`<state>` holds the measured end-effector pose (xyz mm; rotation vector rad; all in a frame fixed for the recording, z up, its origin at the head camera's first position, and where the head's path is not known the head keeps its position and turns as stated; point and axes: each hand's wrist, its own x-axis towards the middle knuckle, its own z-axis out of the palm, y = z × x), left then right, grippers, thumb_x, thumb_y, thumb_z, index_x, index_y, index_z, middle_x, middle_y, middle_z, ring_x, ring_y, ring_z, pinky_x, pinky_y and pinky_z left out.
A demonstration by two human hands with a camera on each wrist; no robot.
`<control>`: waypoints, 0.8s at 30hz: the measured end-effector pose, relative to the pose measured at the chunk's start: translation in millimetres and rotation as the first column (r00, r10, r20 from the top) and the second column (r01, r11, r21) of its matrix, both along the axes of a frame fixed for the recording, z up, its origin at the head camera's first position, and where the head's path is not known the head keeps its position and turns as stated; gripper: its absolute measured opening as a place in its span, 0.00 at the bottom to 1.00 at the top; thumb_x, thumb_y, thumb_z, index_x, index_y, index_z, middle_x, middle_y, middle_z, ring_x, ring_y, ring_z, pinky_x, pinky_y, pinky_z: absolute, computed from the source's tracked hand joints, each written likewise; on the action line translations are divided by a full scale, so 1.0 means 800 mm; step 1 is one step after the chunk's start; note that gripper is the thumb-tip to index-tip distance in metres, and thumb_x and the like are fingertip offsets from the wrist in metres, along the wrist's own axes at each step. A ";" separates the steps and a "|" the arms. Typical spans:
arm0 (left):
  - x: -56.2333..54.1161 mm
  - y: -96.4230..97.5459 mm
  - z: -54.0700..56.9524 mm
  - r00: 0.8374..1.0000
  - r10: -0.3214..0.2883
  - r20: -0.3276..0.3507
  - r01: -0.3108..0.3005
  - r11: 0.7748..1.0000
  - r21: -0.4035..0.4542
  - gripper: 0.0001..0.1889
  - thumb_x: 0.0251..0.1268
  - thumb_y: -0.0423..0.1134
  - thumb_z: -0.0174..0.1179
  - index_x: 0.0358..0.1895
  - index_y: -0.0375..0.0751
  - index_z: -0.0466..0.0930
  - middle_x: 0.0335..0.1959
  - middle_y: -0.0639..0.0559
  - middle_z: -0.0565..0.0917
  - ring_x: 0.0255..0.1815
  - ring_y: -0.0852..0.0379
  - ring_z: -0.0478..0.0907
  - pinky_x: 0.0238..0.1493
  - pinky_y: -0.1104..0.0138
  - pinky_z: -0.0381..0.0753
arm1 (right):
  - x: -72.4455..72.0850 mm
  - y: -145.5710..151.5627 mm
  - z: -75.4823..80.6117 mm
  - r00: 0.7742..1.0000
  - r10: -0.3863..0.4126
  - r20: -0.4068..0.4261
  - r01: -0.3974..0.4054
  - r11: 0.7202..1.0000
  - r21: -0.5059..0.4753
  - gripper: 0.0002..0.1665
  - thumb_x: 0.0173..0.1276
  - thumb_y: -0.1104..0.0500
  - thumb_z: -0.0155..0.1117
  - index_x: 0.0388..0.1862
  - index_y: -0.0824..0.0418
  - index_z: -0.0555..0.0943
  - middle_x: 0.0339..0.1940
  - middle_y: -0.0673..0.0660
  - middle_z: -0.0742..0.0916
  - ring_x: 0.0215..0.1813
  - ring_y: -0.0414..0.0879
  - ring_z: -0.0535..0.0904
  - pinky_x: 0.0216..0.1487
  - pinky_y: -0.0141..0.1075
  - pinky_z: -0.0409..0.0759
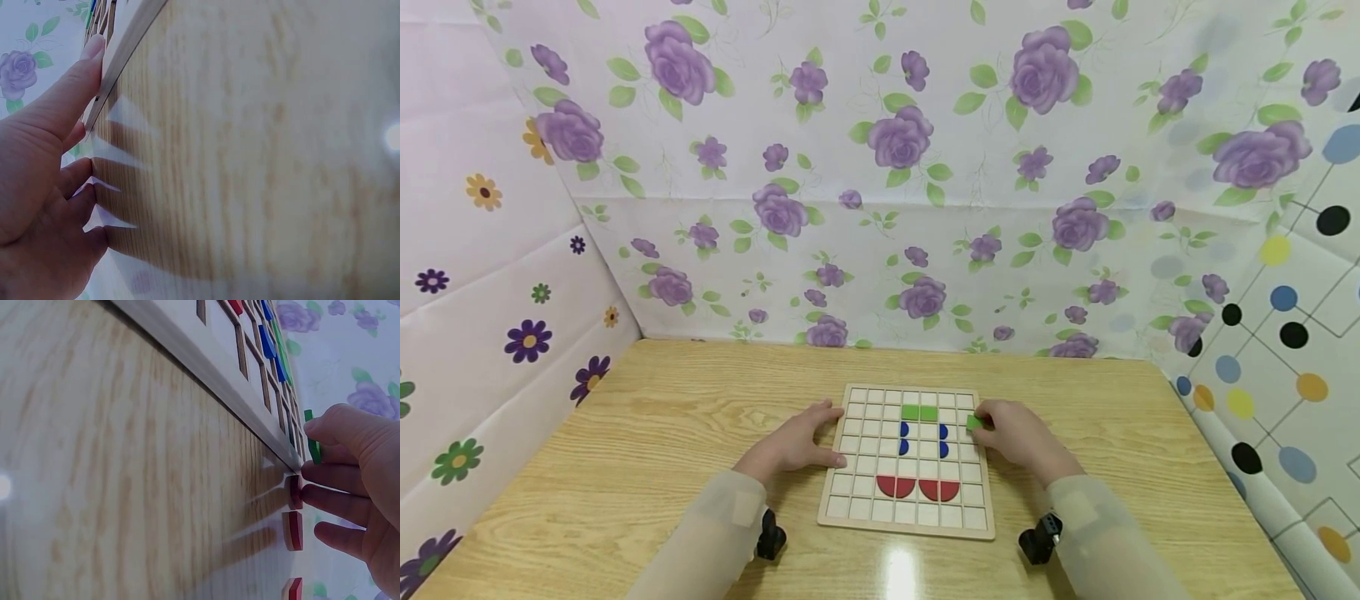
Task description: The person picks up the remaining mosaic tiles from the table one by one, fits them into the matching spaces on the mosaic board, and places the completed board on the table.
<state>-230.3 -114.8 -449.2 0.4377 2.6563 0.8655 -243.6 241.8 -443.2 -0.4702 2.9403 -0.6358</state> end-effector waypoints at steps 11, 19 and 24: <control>-0.001 0.000 -0.002 1.000 0.002 0.000 -0.002 1.000 -0.002 0.44 0.52 0.52 0.69 0.72 0.45 0.59 0.77 0.44 0.49 0.78 0.43 0.42 0.75 0.44 0.42 | -0.003 -0.005 0.001 0.999 0.032 -0.020 -0.032 0.999 0.011 0.15 0.64 0.55 0.64 0.46 0.62 0.82 0.38 0.53 0.85 0.36 0.43 0.75 0.40 0.41 0.77; 0.000 0.001 0.000 1.000 0.003 0.005 -0.003 1.000 0.003 0.44 0.53 0.52 0.69 0.72 0.45 0.59 0.77 0.44 0.50 0.78 0.42 0.42 0.75 0.44 0.41 | -0.004 -0.011 0.004 1.000 0.029 -0.007 -0.029 0.999 0.025 0.17 0.64 0.54 0.64 0.48 0.62 0.81 0.40 0.55 0.86 0.39 0.43 0.78 0.42 0.42 0.79; 0.001 0.001 0.002 1.000 0.004 0.005 -0.004 1.000 0.003 0.44 0.53 0.51 0.69 0.72 0.44 0.59 0.77 0.44 0.50 0.78 0.42 0.42 0.75 0.44 0.41 | -0.006 -0.017 0.007 0.999 0.033 0.000 -0.033 0.999 0.023 0.17 0.64 0.55 0.64 0.49 0.63 0.81 0.39 0.55 0.85 0.35 0.43 0.76 0.39 0.39 0.77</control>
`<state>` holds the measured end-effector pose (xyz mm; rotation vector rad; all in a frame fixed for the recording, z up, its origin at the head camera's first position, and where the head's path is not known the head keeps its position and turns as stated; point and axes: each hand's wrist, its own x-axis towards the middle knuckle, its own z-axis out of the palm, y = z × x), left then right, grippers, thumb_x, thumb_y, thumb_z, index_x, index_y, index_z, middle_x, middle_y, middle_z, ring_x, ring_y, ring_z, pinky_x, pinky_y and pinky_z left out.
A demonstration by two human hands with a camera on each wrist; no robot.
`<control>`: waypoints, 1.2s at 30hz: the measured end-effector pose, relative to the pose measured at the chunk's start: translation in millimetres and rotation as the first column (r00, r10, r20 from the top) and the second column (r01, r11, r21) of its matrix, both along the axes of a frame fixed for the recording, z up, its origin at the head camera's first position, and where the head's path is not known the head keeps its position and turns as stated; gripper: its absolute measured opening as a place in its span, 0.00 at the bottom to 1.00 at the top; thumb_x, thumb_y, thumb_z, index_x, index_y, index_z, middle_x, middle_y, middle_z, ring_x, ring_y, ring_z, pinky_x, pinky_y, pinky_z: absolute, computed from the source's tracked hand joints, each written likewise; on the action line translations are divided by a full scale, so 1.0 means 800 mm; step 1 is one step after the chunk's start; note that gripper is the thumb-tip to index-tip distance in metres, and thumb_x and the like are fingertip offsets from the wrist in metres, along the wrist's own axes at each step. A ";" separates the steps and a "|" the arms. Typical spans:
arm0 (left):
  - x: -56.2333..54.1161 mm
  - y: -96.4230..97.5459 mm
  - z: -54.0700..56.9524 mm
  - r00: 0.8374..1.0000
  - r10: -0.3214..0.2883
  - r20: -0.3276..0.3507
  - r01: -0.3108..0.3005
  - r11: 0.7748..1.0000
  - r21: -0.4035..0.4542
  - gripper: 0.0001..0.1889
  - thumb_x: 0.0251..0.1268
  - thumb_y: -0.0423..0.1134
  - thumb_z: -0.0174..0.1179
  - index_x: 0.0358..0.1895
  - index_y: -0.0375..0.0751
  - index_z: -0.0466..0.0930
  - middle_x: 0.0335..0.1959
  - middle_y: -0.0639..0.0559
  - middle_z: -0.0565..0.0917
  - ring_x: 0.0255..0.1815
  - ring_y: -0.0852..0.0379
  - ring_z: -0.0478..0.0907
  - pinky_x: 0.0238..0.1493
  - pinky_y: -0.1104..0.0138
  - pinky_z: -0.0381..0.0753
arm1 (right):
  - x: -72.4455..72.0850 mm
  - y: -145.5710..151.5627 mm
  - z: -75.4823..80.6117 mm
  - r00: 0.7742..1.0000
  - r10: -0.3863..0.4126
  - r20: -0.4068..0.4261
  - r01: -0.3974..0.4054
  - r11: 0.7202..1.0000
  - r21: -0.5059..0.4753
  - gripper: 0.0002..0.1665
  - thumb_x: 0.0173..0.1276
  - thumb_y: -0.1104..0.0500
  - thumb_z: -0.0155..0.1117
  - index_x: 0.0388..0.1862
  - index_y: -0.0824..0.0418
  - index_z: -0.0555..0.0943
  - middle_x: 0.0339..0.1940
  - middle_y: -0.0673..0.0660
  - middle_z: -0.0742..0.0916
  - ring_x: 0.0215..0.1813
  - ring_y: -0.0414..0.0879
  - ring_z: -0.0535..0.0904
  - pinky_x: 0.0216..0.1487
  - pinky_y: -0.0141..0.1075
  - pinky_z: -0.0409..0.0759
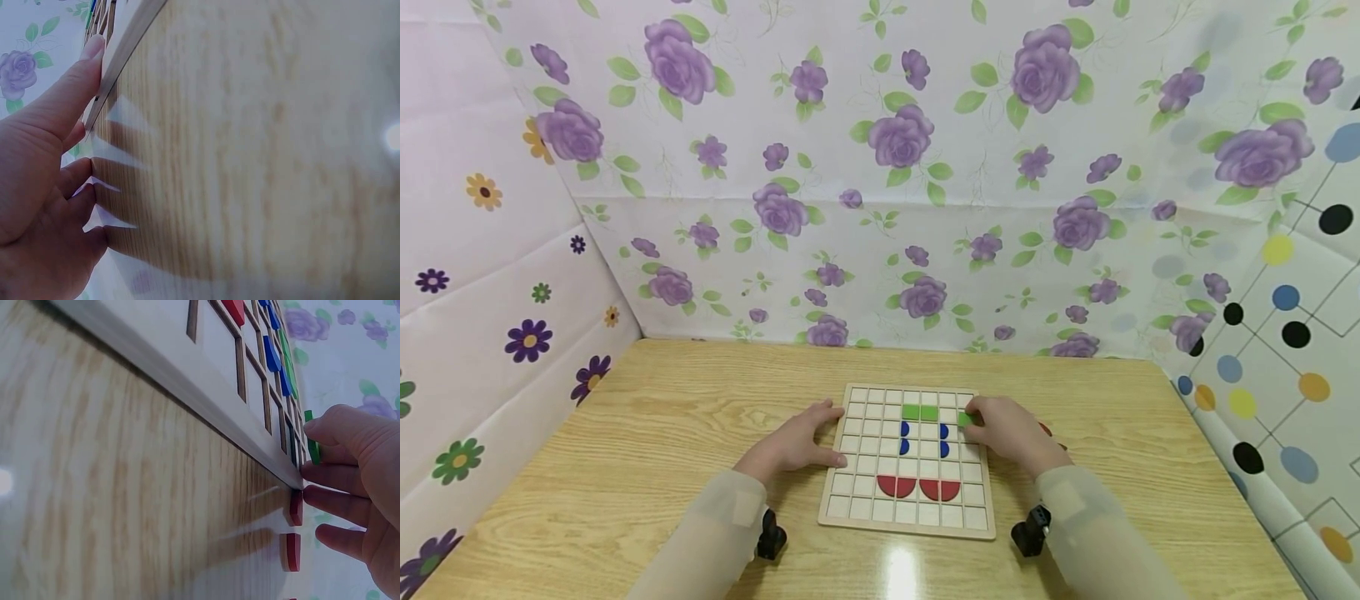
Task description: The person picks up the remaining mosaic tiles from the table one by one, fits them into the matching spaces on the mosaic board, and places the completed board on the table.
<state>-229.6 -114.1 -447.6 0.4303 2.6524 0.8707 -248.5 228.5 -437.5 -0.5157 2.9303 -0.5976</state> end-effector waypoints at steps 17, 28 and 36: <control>0.000 0.000 0.000 1.000 0.000 -0.003 0.000 1.000 -0.007 0.44 0.53 0.52 0.68 0.72 0.45 0.59 0.77 0.44 0.50 0.78 0.42 0.42 0.75 0.44 0.42 | -0.005 -0.009 0.000 1.000 0.001 0.024 -0.002 1.000 0.030 0.21 0.65 0.53 0.63 0.52 0.62 0.80 0.41 0.56 0.86 0.39 0.45 0.78 0.42 0.42 0.79; -0.003 -0.001 -0.003 1.000 -0.005 -0.013 0.005 1.000 -0.014 0.44 0.52 0.53 0.69 0.72 0.44 0.59 0.77 0.43 0.50 0.77 0.42 0.43 0.75 0.44 0.42 | -0.009 -0.013 -0.001 1.000 0.026 0.003 -0.026 0.999 0.030 0.20 0.65 0.53 0.62 0.53 0.62 0.80 0.47 0.59 0.86 0.48 0.52 0.81 0.50 0.49 0.80; -0.002 -0.002 -0.002 1.000 -0.009 -0.007 0.009 1.000 -0.013 0.44 0.53 0.53 0.68 0.72 0.45 0.59 0.77 0.43 0.50 0.78 0.42 0.42 0.75 0.44 0.42 | -0.011 -0.016 -0.003 0.999 0.034 -0.018 -0.033 0.999 0.024 0.19 0.66 0.54 0.62 0.52 0.61 0.81 0.44 0.57 0.86 0.44 0.48 0.81 0.46 0.45 0.80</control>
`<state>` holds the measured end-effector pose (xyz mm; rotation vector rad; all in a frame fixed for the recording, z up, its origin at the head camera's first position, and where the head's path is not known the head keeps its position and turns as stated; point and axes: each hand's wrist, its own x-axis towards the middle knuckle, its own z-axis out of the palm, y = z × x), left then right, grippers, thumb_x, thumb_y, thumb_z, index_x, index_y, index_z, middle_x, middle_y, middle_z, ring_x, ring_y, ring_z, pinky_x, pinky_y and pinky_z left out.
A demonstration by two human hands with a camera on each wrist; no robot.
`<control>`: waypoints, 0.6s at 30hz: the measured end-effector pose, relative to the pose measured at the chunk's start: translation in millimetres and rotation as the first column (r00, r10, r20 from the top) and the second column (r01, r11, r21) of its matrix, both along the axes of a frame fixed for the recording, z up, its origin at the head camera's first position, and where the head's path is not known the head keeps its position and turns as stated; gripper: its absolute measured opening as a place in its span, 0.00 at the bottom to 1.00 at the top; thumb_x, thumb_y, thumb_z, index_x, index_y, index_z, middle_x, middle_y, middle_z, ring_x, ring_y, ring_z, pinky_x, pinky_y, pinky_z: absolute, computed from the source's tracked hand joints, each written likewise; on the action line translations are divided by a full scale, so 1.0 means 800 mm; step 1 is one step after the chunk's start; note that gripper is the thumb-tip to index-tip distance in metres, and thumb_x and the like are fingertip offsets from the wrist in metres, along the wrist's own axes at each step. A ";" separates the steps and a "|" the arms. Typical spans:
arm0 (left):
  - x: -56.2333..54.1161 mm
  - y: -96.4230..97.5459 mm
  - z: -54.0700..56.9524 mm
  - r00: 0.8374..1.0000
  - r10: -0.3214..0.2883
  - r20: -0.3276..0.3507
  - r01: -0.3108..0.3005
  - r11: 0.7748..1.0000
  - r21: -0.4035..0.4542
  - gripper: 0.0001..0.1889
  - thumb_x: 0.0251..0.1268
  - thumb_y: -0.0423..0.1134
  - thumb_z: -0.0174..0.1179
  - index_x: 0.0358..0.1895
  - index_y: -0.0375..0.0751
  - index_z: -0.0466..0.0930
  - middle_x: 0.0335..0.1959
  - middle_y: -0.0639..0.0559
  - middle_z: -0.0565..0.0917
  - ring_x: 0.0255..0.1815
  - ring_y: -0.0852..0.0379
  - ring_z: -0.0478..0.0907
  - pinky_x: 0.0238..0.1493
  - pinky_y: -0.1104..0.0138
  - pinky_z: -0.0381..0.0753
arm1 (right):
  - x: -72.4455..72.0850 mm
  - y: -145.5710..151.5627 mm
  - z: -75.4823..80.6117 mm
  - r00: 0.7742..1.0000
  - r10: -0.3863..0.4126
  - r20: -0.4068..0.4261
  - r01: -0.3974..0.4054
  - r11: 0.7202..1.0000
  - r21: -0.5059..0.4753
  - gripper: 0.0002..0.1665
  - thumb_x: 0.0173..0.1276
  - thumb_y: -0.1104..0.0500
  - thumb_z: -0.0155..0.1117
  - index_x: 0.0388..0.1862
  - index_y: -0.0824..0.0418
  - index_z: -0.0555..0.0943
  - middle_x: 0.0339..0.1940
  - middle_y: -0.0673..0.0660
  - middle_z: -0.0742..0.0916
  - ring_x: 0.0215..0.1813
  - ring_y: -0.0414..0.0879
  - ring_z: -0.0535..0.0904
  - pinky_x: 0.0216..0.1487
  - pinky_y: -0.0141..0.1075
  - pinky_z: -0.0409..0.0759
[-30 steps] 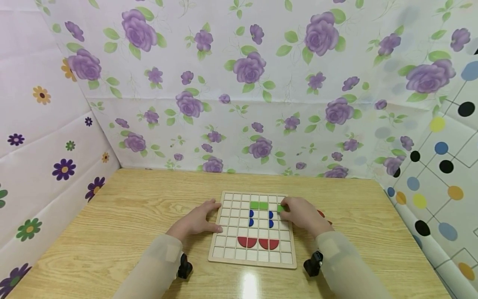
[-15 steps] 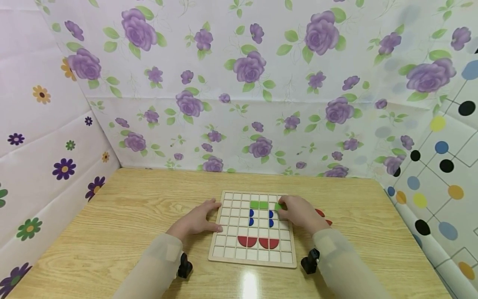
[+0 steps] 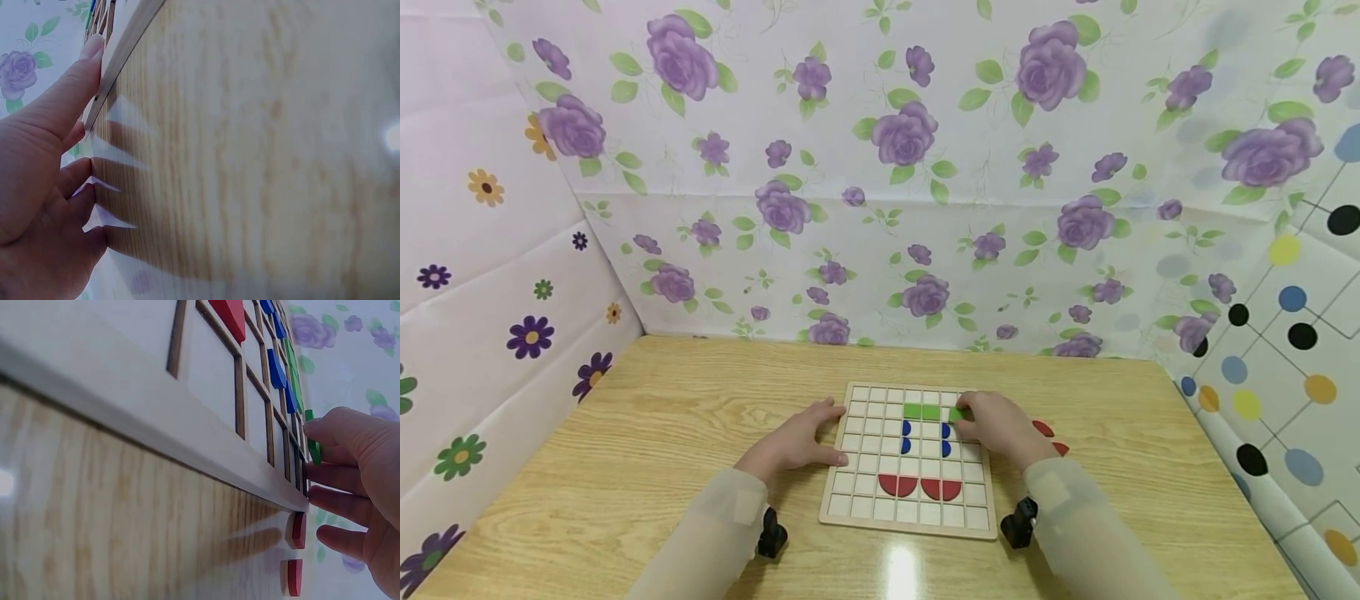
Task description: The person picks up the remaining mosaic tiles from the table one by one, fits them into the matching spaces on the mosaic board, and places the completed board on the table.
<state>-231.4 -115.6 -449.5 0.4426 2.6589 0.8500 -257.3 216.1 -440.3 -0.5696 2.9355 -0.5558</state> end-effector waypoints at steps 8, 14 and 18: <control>0.000 0.001 0.000 1.000 0.003 -0.003 -0.003 1.000 0.007 0.44 0.52 0.53 0.69 0.72 0.45 0.59 0.77 0.43 0.50 0.78 0.42 0.42 0.75 0.44 0.42 | -0.002 -0.002 -0.004 1.000 -0.008 -0.001 0.008 1.000 -0.010 0.18 0.66 0.53 0.62 0.51 0.60 0.81 0.45 0.57 0.86 0.46 0.49 0.81 0.49 0.46 0.80; 0.000 0.001 -0.001 1.000 0.005 0.002 -0.005 1.000 0.006 0.44 0.53 0.53 0.68 0.72 0.46 0.59 0.77 0.44 0.50 0.78 0.43 0.42 0.75 0.44 0.43 | -0.004 -0.004 -0.003 1.000 -0.009 -0.008 0.009 1.000 0.012 0.18 0.67 0.54 0.61 0.52 0.60 0.81 0.48 0.58 0.85 0.50 0.53 0.81 0.51 0.49 0.79; 0.000 0.001 -0.001 1.000 0.008 0.003 -0.008 1.000 0.008 0.44 0.53 0.53 0.68 0.72 0.46 0.59 0.77 0.44 0.50 0.78 0.43 0.42 0.75 0.44 0.42 | -0.005 -0.009 0.000 0.999 0.003 -0.035 -0.002 0.999 0.040 0.17 0.66 0.54 0.61 0.49 0.61 0.81 0.45 0.58 0.86 0.46 0.52 0.81 0.49 0.48 0.80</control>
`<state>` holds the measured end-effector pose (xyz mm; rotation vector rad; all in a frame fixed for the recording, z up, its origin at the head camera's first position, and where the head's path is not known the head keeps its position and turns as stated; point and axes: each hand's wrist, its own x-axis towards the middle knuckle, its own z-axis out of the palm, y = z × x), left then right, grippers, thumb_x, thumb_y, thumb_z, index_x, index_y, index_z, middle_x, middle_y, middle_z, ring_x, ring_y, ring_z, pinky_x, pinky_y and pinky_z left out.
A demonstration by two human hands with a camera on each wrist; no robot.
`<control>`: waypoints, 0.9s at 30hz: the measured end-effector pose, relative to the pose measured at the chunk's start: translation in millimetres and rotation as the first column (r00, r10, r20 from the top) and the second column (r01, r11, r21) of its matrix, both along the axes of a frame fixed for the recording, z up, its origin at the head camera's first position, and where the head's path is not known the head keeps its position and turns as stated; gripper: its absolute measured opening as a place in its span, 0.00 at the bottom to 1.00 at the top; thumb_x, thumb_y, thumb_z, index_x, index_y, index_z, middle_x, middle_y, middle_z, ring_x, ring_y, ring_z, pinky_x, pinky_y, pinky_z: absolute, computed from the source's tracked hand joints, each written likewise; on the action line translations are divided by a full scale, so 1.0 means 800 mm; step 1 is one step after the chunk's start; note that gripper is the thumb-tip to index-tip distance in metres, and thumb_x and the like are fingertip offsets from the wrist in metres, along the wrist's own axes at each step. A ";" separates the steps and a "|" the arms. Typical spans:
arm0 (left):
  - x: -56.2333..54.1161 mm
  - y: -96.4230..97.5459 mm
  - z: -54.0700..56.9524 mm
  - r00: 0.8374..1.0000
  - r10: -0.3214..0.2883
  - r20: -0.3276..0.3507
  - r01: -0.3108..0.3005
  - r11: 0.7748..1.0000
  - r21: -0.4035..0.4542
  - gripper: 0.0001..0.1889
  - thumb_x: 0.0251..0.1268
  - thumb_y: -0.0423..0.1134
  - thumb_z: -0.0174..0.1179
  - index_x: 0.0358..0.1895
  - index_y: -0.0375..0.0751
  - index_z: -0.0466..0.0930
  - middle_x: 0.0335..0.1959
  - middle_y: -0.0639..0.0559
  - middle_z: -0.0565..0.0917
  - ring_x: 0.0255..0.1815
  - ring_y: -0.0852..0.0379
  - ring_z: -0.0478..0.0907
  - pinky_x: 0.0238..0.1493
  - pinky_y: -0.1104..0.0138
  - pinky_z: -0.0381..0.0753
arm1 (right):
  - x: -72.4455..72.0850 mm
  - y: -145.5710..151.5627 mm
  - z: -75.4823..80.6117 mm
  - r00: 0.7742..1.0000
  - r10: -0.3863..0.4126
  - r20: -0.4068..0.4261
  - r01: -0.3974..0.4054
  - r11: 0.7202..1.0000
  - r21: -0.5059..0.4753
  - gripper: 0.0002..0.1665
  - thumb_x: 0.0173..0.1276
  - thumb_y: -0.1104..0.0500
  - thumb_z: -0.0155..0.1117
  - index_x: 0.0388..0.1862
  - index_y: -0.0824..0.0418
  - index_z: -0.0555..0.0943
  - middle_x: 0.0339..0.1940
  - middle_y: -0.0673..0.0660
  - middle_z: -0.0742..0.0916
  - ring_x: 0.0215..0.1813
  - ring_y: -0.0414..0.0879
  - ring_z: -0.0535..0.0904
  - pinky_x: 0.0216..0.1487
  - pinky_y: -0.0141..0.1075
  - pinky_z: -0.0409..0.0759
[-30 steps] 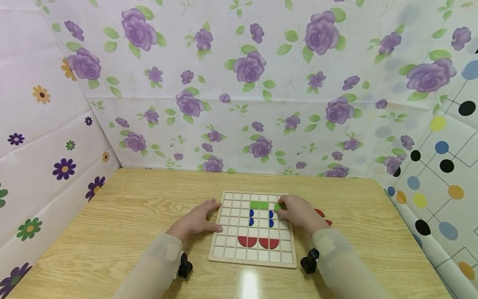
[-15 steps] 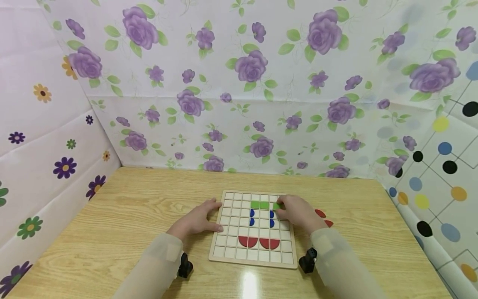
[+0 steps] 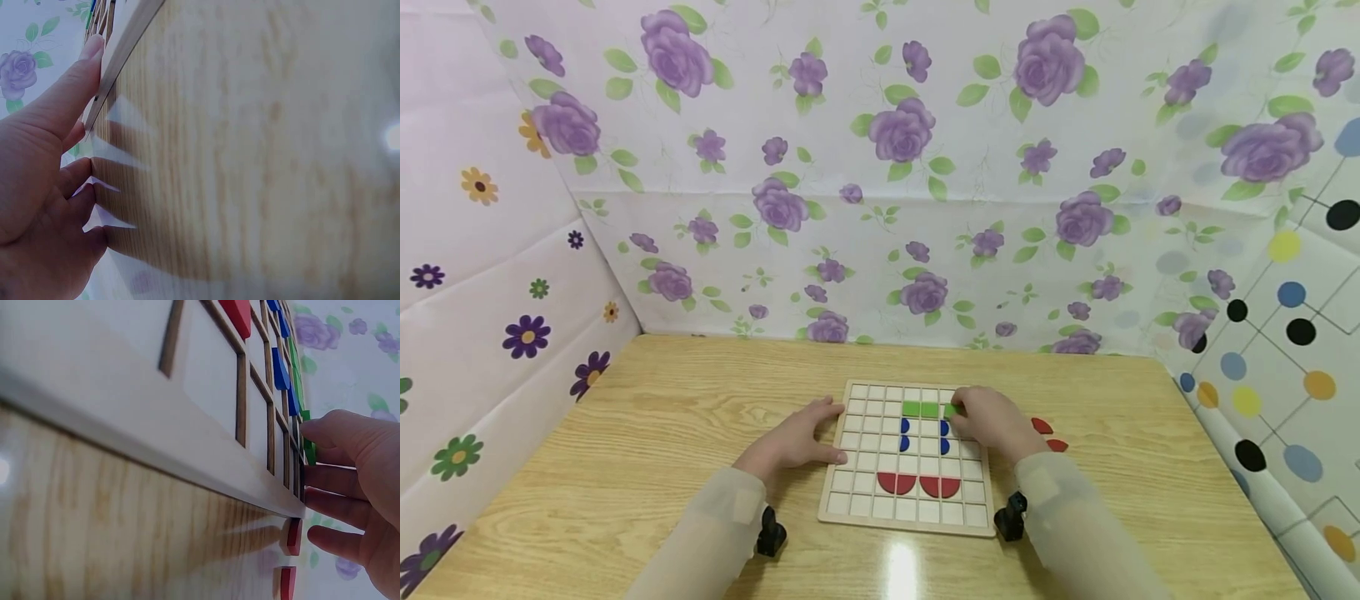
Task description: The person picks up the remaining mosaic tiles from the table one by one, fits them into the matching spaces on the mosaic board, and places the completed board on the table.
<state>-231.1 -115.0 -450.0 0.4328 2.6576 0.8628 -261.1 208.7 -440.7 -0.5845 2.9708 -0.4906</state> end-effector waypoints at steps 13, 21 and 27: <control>0.001 0.002 0.003 0.999 0.024 0.021 -0.024 1.000 0.010 0.44 0.52 0.51 0.69 0.73 0.45 0.58 0.77 0.45 0.49 0.78 0.42 0.41 0.75 0.43 0.40 | -0.001 -0.005 -0.001 1.000 0.001 -0.019 -0.001 0.999 0.040 0.15 0.65 0.54 0.64 0.48 0.60 0.82 0.41 0.56 0.86 0.41 0.47 0.80 0.46 0.44 0.80; 0.003 0.003 0.005 1.000 0.024 0.015 -0.024 1.000 0.013 0.44 0.52 0.50 0.69 0.72 0.44 0.59 0.77 0.44 0.49 0.78 0.42 0.41 0.75 0.44 0.39 | -0.003 -0.006 0.001 1.000 0.008 -0.017 -0.007 0.999 0.053 0.14 0.65 0.54 0.64 0.46 0.60 0.82 0.39 0.54 0.86 0.36 0.44 0.78 0.42 0.42 0.80; 0.003 0.003 0.005 1.000 0.025 0.017 -0.025 1.000 0.015 0.44 0.52 0.50 0.69 0.72 0.44 0.59 0.77 0.44 0.49 0.78 0.42 0.41 0.75 0.43 0.39 | -0.002 -0.006 0.003 1.000 -0.003 -0.005 0.003 0.999 0.046 0.15 0.65 0.54 0.64 0.47 0.60 0.82 0.40 0.55 0.86 0.37 0.44 0.78 0.43 0.42 0.80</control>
